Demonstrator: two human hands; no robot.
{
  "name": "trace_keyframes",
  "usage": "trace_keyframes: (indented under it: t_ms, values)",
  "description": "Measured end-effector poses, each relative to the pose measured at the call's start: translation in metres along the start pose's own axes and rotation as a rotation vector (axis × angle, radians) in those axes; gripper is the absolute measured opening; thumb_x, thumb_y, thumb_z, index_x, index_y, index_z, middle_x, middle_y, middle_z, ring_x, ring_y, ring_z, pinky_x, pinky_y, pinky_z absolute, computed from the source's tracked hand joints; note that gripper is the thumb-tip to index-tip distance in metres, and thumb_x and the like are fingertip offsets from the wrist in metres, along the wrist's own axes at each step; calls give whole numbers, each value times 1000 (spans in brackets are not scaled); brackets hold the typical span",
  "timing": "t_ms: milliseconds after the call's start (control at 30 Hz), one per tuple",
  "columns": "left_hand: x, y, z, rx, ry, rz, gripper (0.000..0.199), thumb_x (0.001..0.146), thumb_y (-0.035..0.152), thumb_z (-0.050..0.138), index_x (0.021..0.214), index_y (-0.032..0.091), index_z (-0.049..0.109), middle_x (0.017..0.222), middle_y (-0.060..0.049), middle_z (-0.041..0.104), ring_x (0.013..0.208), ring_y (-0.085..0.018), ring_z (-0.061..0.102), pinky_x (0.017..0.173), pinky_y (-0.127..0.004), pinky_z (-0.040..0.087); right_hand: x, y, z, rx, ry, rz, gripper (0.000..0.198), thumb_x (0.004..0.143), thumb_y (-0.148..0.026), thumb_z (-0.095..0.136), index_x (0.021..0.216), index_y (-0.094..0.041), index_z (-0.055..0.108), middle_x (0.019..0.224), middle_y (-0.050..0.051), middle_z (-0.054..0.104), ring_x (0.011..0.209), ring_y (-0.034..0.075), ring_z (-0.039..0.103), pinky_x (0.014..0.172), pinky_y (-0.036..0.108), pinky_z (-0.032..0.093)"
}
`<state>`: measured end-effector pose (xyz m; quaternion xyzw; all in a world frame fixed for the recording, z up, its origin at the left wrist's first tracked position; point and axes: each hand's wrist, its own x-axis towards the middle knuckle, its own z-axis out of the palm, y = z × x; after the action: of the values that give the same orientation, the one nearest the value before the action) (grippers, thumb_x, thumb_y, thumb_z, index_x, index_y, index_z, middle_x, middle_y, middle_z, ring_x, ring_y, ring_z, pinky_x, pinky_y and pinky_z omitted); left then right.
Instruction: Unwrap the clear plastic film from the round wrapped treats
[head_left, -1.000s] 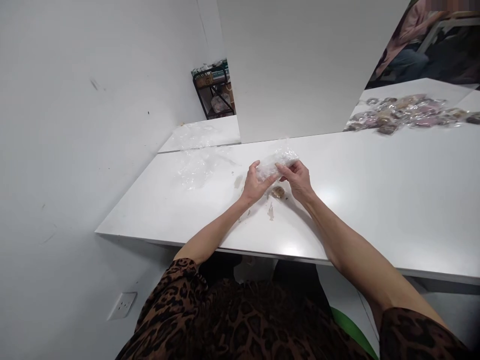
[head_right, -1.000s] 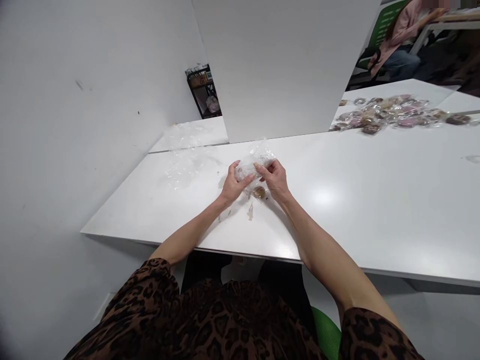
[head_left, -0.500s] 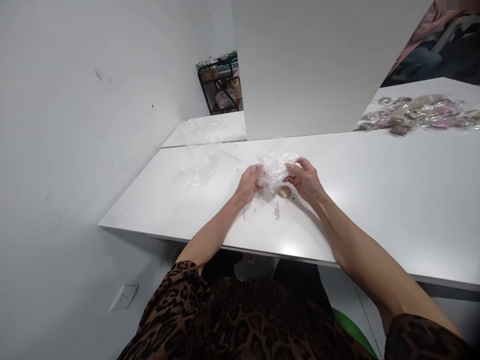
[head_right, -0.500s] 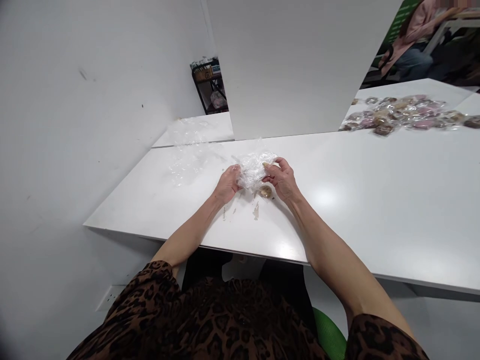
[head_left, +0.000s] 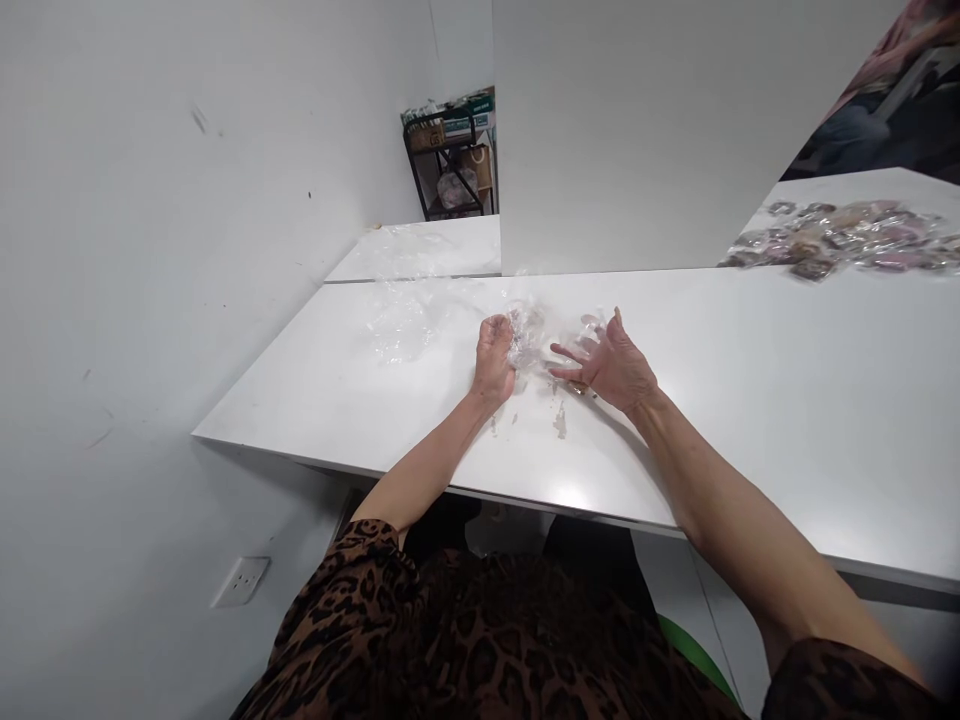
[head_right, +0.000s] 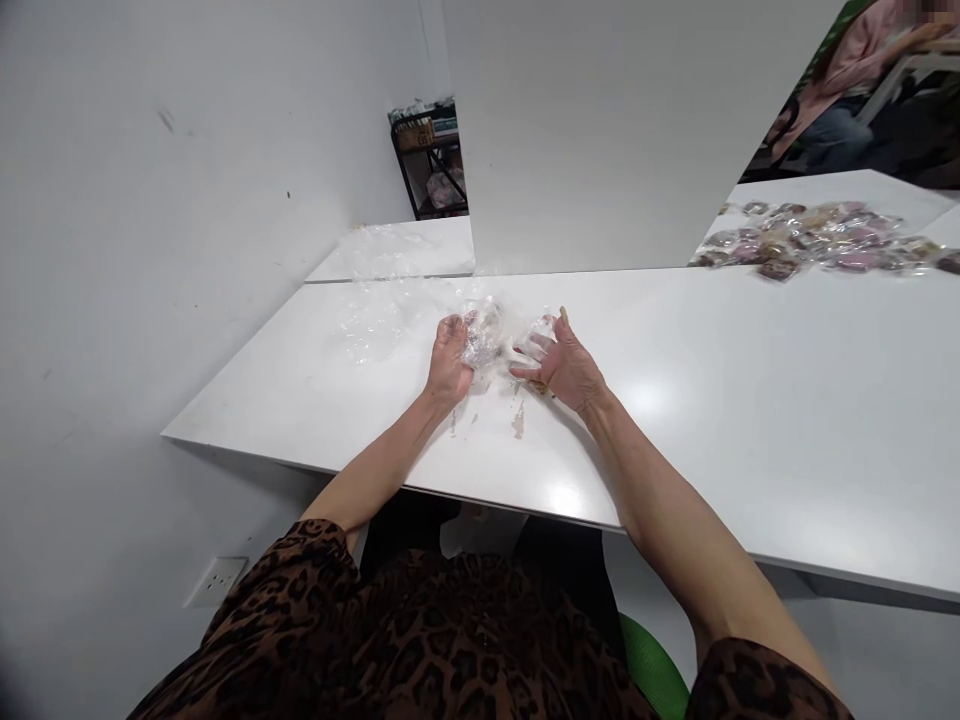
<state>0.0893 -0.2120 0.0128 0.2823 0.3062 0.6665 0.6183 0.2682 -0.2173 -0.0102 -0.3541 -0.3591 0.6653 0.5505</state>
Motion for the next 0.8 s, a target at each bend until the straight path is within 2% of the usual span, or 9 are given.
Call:
trace_keyframes:
  t_ms: [67, 167, 300, 433, 500, 567, 667, 733, 800]
  values:
    - [0, 1, 0, -56, 20, -11, 16, 99, 15, 62, 90, 22, 51, 87, 4, 60, 82, -8, 60, 83, -20, 48, -2, -1, 0, -4, -31, 16, 87, 66, -81, 79, 134, -36, 50, 154, 11, 51, 135, 35, 60, 92, 54, 66]
    - [-1, -2, 0, -99, -2, -38, 17, 97, 17, 65, 91, 22, 50, 85, 6, 59, 80, -8, 60, 88, -23, 50, -3, 2, 0, -44, -88, 47, 83, 61, -74, 88, 127, -37, 53, 148, 10, 56, 132, 32, 62, 87, 48, 67]
    - [-7, -8, -1, 16, -171, -137, 19, 88, 23, 77, 88, 20, 58, 95, 2, 66, 84, -10, 62, 90, -25, 49, -1, 7, 3, -71, -143, 22, 71, 64, -70, 88, 120, -34, 60, 127, 6, 68, 111, 25, 69, 77, 38, 67]
    - [-13, -8, -3, 234, -428, -262, 15, 81, 16, 80, 77, 16, 65, 132, -5, 67, 108, -15, 64, 99, -28, 46, 7, 9, -2, -31, 7, -86, 55, 68, -69, 85, 100, -28, 66, 96, 2, 73, 79, 18, 69, 58, 28, 59]
    - [-14, -7, -4, 288, -476, -318, 15, 81, 16, 79, 76, 16, 65, 133, -7, 66, 116, -18, 63, 104, -31, 45, 11, 8, -7, -32, 106, -135, 53, 66, -67, 85, 95, -27, 66, 87, 0, 71, 72, 18, 66, 55, 28, 55]
    - [-14, -7, -5, 262, -435, -362, 14, 82, 22, 80, 87, 18, 67, 127, -8, 68, 115, -20, 64, 103, -35, 47, 13, 7, -10, -98, 179, -209, 51, 68, -65, 85, 97, -27, 68, 89, 0, 71, 75, 18, 66, 57, 27, 53]
    - [-13, -11, -5, 181, -323, -391, 36, 81, 28, 85, 113, 25, 67, 119, -6, 70, 109, -21, 67, 99, -38, 51, 8, 6, -8, -298, 176, -370, 43, 79, -65, 78, 99, -27, 74, 100, 2, 73, 93, 19, 68, 75, 29, 56]
    - [-11, -14, -5, 203, -282, -413, 34, 83, 28, 84, 113, 24, 69, 109, -6, 72, 103, -21, 69, 97, -38, 53, 1, 5, -3, -430, 103, -425, 39, 87, -65, 71, 97, -27, 77, 105, 3, 74, 104, 21, 66, 91, 32, 54]
    - [-9, -17, -5, 252, -241, -454, 19, 89, 31, 78, 101, 18, 72, 96, -7, 73, 91, -19, 69, 94, -39, 55, -3, 5, 1, -489, 72, -443, 39, 92, -64, 66, 97, -28, 79, 107, 3, 74, 108, 21, 65, 100, 36, 52]
